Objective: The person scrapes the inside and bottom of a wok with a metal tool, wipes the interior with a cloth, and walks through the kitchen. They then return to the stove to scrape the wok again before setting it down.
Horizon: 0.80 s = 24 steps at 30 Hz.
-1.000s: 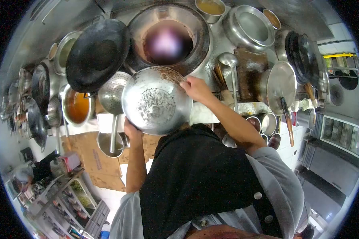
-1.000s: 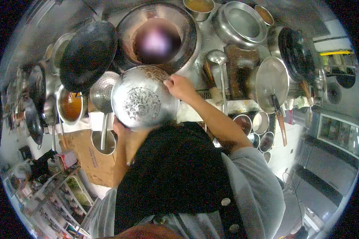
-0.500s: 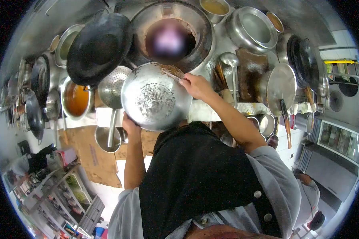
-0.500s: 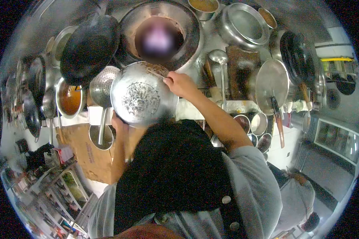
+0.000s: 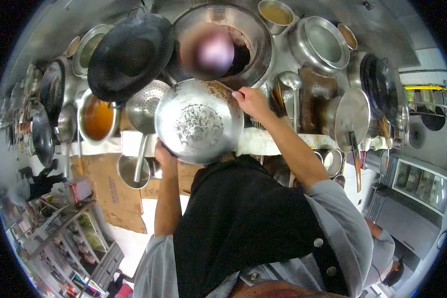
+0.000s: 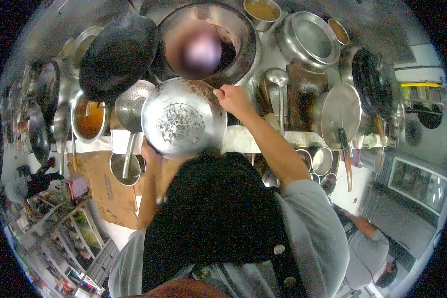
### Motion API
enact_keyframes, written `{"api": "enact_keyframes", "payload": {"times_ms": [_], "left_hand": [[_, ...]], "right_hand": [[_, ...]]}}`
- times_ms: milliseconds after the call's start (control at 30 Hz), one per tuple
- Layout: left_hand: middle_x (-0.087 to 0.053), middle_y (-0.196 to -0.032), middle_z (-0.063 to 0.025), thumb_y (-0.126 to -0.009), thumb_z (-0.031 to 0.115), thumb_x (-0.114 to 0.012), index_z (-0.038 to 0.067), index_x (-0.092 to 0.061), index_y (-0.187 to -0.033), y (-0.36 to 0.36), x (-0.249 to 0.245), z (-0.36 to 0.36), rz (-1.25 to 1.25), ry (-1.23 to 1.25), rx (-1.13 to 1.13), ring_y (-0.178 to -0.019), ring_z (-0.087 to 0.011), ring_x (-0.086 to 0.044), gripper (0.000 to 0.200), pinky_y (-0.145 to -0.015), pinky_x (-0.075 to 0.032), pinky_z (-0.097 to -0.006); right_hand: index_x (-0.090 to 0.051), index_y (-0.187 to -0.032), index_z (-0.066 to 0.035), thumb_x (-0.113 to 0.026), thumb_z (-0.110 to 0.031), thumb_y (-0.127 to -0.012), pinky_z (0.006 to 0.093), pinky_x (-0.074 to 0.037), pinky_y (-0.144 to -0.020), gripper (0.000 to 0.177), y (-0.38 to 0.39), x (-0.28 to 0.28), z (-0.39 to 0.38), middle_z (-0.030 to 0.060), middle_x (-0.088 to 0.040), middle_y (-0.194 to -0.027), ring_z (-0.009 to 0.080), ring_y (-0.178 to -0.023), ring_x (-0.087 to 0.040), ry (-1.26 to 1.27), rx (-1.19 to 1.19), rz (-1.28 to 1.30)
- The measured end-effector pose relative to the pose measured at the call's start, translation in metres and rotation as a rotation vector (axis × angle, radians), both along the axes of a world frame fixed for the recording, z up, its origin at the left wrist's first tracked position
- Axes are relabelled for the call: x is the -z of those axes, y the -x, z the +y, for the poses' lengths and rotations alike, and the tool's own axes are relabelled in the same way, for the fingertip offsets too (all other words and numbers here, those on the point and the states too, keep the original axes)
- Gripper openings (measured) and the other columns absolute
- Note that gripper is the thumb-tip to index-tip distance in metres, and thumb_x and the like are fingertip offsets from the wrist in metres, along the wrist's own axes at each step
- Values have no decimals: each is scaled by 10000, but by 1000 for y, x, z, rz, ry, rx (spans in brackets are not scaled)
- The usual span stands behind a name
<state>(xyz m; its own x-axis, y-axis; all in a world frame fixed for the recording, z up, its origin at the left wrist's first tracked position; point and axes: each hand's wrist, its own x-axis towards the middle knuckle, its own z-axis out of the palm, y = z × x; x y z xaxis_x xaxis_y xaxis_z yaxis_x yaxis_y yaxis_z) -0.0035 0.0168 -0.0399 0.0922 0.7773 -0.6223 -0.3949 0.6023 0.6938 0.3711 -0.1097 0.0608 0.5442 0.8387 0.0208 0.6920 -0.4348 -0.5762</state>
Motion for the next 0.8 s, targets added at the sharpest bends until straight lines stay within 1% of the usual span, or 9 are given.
{"api": "enact_keyframes", "payload": {"times_ms": [67,133,233,267,367,467,567,667,800], "left_hand": [[-655,-1392,-193,-1145,298,-433,-70,-566,-1437,2,1,-5,-3,5,14,-1262,-314,-631,488,-1111,-495,-431],[-652,-1397,-195,-1145,315,-437,-69,-563,-1442,5,6,-3,-79,2,32,-1268,-319,-629,502,-1117,-494,-433],[-620,-1475,-191,-1171,358,-355,-41,-549,-1475,8,1,-2,-174,86,-34,-1342,-338,-600,538,-1192,-448,-487],[-618,-1479,-190,-1170,369,-362,-40,-547,-1479,5,0,-1,-150,65,-29,-1345,-338,-599,545,-1191,-449,-486],[-616,-1486,-184,-1168,392,-390,-39,-545,-1486,2,-7,-5,-70,24,-2,-1350,-336,-598,558,-1186,-457,-483],[-617,-1480,-177,-1166,392,-412,-41,-544,-1484,-9,-20,-8,5,21,34,-1331,-332,-608,553,-1166,-473,-475],[-616,-1472,-174,-1170,362,-405,-45,-531,-1490,-23,-47,-10,90,88,-33,-1307,-327,-621,533,-1134,-498,-467],[-614,-1472,-175,-1176,339,-390,-47,-524,-1493,-11,-30,-8,8,5,43,-1311,-327,-618,517,-1136,-503,-466],[-607,-1480,-178,-1182,326,-371,-50,-512,-1502,-3,-16,-8,30,-33,81,-1319,-321,-611,513,-1142,-498,-466]], "right_hand": [[-727,-878,-43,-667,-397,-1001,569,-560,-728,380,11,-11,-14,237,-725,-816,460,-782,-709,-30,3,93],[-731,-885,-52,-662,-394,-1006,567,-559,-726,369,28,-17,-19,226,-731,-824,454,-789,-713,-90,-5,49],[-735,-898,-67,-658,-391,-1007,559,-557,-726,351,43,-13,-23,206,-742,-851,441,-811,-718,-184,-3,4],[-736,-903,-72,-657,-390,-1007,556,-557,-726,344,42,-11,-23,198,-746,-862,435,-820,-720,-217,-1,-9],[-738,-909,-74,-659,-383,-1003,540,-561,-737,332,32,-5,-18,181,-754,-906,417,-855,-726,-31,2,55],[-730,-883,-64,-658,-377,-1001,546,-563,-732,343,40,-10,-24,191,-751,-890,422,-837,-724,-192,36,-24],[-728,-867,-58,-658,-376,-1000,553,-561,-734,352,34,-1,-33,199,-745,-862,434,-817,-718,-233,64,-14],[-735,-872,-58,-660,-376,-997,558,-559,-734,350,14,17,-18,202,-741,-848,445,-814,-714,-77,73,4],[-743,-883,-56,-658,-368,-1001,555,-561,-736,345,15,16,-28,208,-740,-859,449,-830,-713,-119,57,4]]}}
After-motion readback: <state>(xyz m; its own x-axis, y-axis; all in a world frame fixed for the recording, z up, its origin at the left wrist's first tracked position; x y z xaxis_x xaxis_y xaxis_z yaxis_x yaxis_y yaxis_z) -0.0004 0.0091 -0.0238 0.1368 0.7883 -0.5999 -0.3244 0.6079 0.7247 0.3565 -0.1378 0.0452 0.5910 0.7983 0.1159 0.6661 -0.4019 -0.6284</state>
